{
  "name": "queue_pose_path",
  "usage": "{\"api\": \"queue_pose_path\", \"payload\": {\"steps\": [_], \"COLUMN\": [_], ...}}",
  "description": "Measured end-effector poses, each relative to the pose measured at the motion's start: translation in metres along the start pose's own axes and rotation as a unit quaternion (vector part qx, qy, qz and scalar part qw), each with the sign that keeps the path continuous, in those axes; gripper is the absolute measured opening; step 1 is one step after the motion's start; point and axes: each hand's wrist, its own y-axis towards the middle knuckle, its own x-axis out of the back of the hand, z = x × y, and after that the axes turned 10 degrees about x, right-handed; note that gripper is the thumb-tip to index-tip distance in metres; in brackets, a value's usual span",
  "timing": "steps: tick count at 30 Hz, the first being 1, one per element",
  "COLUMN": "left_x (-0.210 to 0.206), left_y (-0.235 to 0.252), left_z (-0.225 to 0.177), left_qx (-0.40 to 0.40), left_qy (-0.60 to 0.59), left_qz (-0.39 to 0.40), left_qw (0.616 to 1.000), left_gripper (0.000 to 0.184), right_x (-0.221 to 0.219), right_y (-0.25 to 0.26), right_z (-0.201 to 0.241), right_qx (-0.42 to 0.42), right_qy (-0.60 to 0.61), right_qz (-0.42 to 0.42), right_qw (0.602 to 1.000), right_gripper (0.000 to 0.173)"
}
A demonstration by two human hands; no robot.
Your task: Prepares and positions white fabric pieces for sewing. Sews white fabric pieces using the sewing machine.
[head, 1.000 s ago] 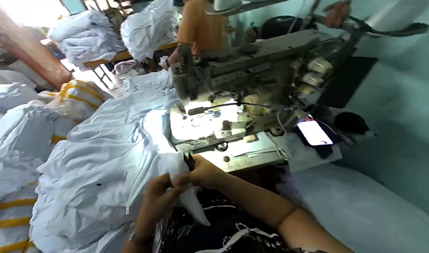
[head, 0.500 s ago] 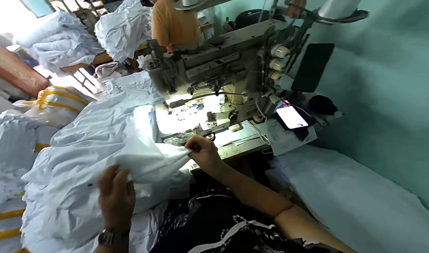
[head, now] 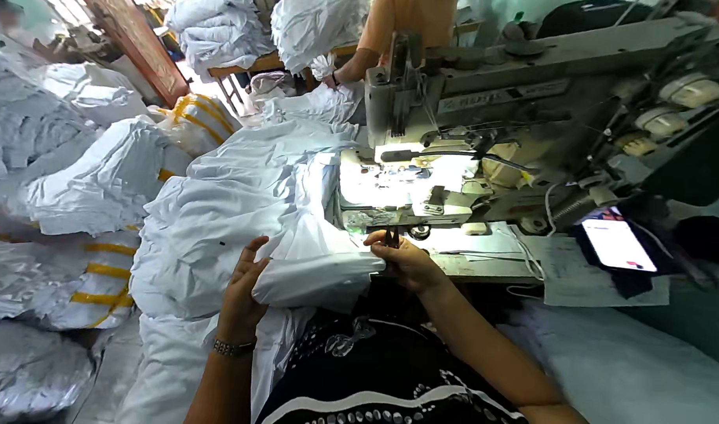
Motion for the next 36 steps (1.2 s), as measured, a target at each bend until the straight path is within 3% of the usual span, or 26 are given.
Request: {"api": "queue_pose_path", "payload": {"steps": [4, 7, 12, 16, 23, 25, 27, 29, 31, 34, 36], "left_x": [0.016, 0.019, 0.008, 0.007, 0.004, -0.005, -0.021, -0.045, -0.074, -0.112, -0.136], "left_y": [0.0, -0.009, -0.016, -0.025, -0.036, -0.026, -0.008, 0.021, 0.059, 0.128, 0.17], "left_z": [-0.001, -0.002, 0.0, 0.002, 0.003, -0.001, -0.009, -0.016, -0.021, -0.025, -0.018], "left_qx": [0.01, -0.031, -0.158, -0.218, -0.262, -0.279, -0.272, -0.255, -0.258, -0.257, -0.159], "left_qy": [0.067, 0.173, 0.434, 0.504, 0.545, 0.525, 0.465, 0.391, 0.41, 0.584, 0.685], "left_qz": [0.021, 0.039, -0.073, -0.122, -0.161, -0.163, -0.116, -0.068, -0.042, 0.015, 0.05], "left_qw": [0.998, 0.984, 0.884, 0.827, 0.78, 0.787, 0.834, 0.882, 0.874, 0.77, 0.709], "left_gripper": [0.036, 0.026, 0.02, 0.022, 0.014, 0.015, 0.019, 0.017, 0.017, 0.018, 0.027], "right_x": [-0.004, -0.007, -0.014, -0.019, -0.027, -0.025, -0.021, -0.018, -0.015, -0.001, 0.02], "right_y": [-0.003, -0.004, -0.004, 0.0, 0.004, 0.006, 0.006, 0.002, -0.006, -0.017, -0.017], "right_z": [0.01, 0.015, 0.007, 0.002, -0.004, -0.005, -0.006, -0.002, 0.007, 0.023, 0.025], "right_qx": [0.051, 0.123, 0.199, 0.235, 0.27, 0.281, 0.283, 0.274, 0.235, 0.124, 0.075], "right_qy": [-0.154, -0.311, -0.5, -0.514, -0.498, -0.522, -0.542, -0.519, -0.433, -0.291, -0.243], "right_qz": [0.025, 0.058, 0.049, 0.056, 0.06, 0.054, 0.061, 0.095, 0.13, 0.065, -0.016], "right_qw": [0.986, 0.94, 0.841, 0.823, 0.822, 0.804, 0.789, 0.804, 0.861, 0.947, 0.967], "right_gripper": [0.017, 0.023, 0.018, 0.019, 0.021, 0.022, 0.022, 0.022, 0.02, 0.01, 0.01]}}
